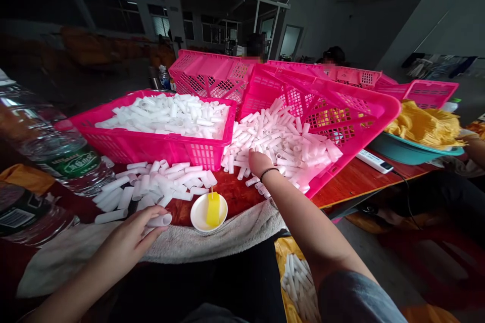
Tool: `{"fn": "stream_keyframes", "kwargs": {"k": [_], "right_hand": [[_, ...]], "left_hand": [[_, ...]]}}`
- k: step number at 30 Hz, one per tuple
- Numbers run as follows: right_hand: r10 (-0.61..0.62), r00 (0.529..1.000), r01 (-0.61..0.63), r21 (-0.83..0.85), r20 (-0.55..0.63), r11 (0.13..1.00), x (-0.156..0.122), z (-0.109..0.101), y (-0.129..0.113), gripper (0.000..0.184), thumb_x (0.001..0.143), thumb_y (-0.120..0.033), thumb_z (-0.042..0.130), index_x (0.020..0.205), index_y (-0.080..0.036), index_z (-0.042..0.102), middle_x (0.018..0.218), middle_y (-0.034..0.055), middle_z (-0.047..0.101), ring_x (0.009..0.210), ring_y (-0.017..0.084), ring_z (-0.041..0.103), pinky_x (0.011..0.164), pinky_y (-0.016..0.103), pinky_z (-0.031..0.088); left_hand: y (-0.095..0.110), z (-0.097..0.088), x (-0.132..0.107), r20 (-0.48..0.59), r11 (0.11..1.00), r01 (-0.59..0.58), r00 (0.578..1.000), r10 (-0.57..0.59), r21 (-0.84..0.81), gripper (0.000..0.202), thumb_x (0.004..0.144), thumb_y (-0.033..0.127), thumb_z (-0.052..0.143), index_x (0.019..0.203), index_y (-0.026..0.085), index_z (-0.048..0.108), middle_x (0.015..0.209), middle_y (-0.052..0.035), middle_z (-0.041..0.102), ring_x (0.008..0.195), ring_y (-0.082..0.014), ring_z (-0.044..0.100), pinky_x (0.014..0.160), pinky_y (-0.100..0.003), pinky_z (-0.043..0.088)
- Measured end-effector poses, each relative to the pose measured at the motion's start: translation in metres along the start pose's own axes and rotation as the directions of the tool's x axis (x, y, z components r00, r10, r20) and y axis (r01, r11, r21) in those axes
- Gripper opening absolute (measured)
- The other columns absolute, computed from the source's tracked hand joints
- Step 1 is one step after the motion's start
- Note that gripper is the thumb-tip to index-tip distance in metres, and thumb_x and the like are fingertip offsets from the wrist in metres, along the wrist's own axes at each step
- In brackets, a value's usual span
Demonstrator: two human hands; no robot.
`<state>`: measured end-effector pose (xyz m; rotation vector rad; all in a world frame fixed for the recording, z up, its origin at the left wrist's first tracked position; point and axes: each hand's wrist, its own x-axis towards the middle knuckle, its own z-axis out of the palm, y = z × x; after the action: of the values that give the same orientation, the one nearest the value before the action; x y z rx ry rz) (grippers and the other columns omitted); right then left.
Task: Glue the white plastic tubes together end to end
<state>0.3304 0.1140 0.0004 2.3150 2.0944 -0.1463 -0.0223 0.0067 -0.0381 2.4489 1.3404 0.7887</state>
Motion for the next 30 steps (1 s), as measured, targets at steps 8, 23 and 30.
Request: {"fn": "stream_keyframes", "kwargs": {"k": [8, 23, 30], "right_hand": [[-0.122, 0.883, 0.377, 0.532, -0.452, 0.759, -0.085, 0.016, -0.003, 0.028, 0.093, -0.034, 0.052, 0.111, -0.015, 0.061, 0.096, 0.0116, 0.065, 0.083, 0.022, 0.064, 0.071, 0.033, 0.053], [-0.456, 0.693, 0.706, 0.397, -0.558, 0.586, -0.102, 0.083, -0.031, 0.029, 0.092, -0.013, 0.049, 0.116, -0.021, 0.062, 0.110, 0.0125, 0.069, 0.101, 0.023, 0.067, 0.086, 0.039, 0.057], [-0.453, 0.801, 0.585, 0.671, -0.391, 0.456, -0.104, 0.078, -0.032, 0.014, 0.093, -0.022, 0.053, 0.104, -0.021, 0.060, 0.092, 0.0064, 0.065, 0.084, 0.019, 0.066, 0.071, 0.032, 0.058]], "left_hand": [[-0.001, 0.011, -0.013, 0.050, 0.990, 0.086, 0.995, -0.081, -0.109, 0.019, 0.092, 0.032, 0.043, 0.103, 0.023, 0.055, 0.105, -0.0061, 0.067, 0.096, -0.0216, 0.066, 0.083, -0.032, 0.055], [0.027, 0.055, 0.031, 0.184, 0.960, 0.110, 0.981, -0.063, -0.258, 0.086, 0.058, 0.036, 0.087, 0.131, 0.024, 0.042, 0.122, -0.0130, 0.060, 0.109, -0.0318, 0.061, 0.095, -0.048, 0.051], [0.023, 0.054, 0.033, 0.239, 0.949, 0.167, 0.966, -0.103, -0.267, 0.084, 0.060, 0.035, 0.086, 0.132, 0.023, 0.044, 0.132, -0.0136, 0.056, 0.120, -0.0343, 0.054, 0.100, -0.051, 0.045]]}}
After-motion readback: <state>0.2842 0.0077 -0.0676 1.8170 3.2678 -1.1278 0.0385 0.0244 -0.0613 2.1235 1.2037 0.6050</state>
